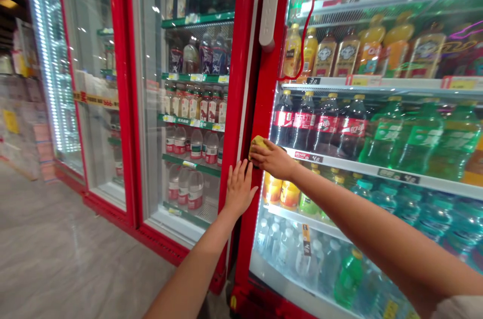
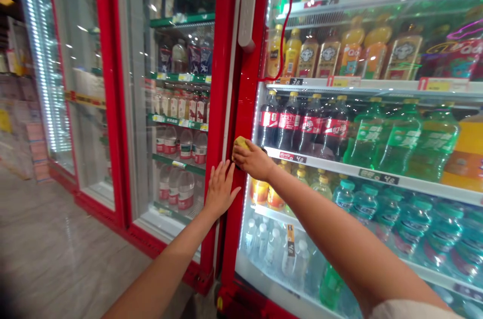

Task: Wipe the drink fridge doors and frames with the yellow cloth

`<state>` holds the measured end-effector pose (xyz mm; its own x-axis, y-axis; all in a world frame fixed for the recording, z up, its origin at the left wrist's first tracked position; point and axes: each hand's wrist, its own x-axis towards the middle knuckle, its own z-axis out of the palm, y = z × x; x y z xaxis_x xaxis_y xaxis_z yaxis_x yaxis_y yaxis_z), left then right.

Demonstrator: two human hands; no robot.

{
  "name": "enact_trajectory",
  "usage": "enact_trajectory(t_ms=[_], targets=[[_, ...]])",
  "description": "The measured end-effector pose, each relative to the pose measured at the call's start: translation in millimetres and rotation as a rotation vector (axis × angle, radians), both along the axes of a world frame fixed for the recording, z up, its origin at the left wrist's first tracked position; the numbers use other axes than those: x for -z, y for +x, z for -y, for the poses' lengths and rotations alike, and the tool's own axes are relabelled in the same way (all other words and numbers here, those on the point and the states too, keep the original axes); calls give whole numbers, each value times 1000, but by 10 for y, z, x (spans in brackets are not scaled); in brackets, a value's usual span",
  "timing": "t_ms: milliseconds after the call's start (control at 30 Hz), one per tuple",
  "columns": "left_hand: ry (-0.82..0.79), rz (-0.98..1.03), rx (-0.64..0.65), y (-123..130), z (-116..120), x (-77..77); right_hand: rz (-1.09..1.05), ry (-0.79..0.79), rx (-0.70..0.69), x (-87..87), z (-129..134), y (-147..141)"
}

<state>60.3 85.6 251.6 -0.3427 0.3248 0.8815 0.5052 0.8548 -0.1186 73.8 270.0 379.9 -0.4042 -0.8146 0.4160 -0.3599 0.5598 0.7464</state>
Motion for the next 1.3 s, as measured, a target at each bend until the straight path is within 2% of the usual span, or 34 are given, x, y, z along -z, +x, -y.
enact_trajectory(t_ms=[100, 167, 233, 333, 400, 467, 567, 633, 700, 867, 933, 1000, 1067, 1167, 1233, 1300], targets=[[34, -13, -20, -5, -35, -125, -122, -111, 64, -421, 45, -39], [54, -16, -32, 0, -57, -182, -197, -170, 60, -518, 50, -49], [69, -20, -35, 11, -72, -196, -211, -143, 28, -401, 39, -44], [84, -32, -28, 22, -81, -161, -137, 21, -26, -85, 4, -19], [87, -42, -24, 16, -83, -143, -92, 78, -22, -30, -22, -2], [93, -53, -23, 0, -89, -149, -101, 1, 14, -178, -41, 8], [112, -63, -29, -25, -106, -181, -187, -234, 73, -549, -44, 13], [124, -66, -34, -32, -121, -188, -230, -330, 89, -639, -28, 7], [138, -66, -38, -30, -136, -170, -228, -324, 82, -484, -10, -5], [150, -49, -20, -16, -153, -93, -125, -40, -36, 404, -123, 42], [141, -50, -6, -21, -160, -104, -124, 32, -58, 539, -265, 114], [137, -53, 5, -33, -182, -150, -162, 13, -22, 439, -409, 188], [141, -56, 9, -47, -226, -219, -213, -94, 34, 199, -485, 236], [144, -69, 3, -61, -334, -316, -264, -288, 82, -102, -403, 231], [151, -76, 6, -58, -413, -348, -273, -347, 88, -116, -293, 200], [165, -80, 15, -47, -478, -350, -255, -318, 75, 16, -250, 196]])
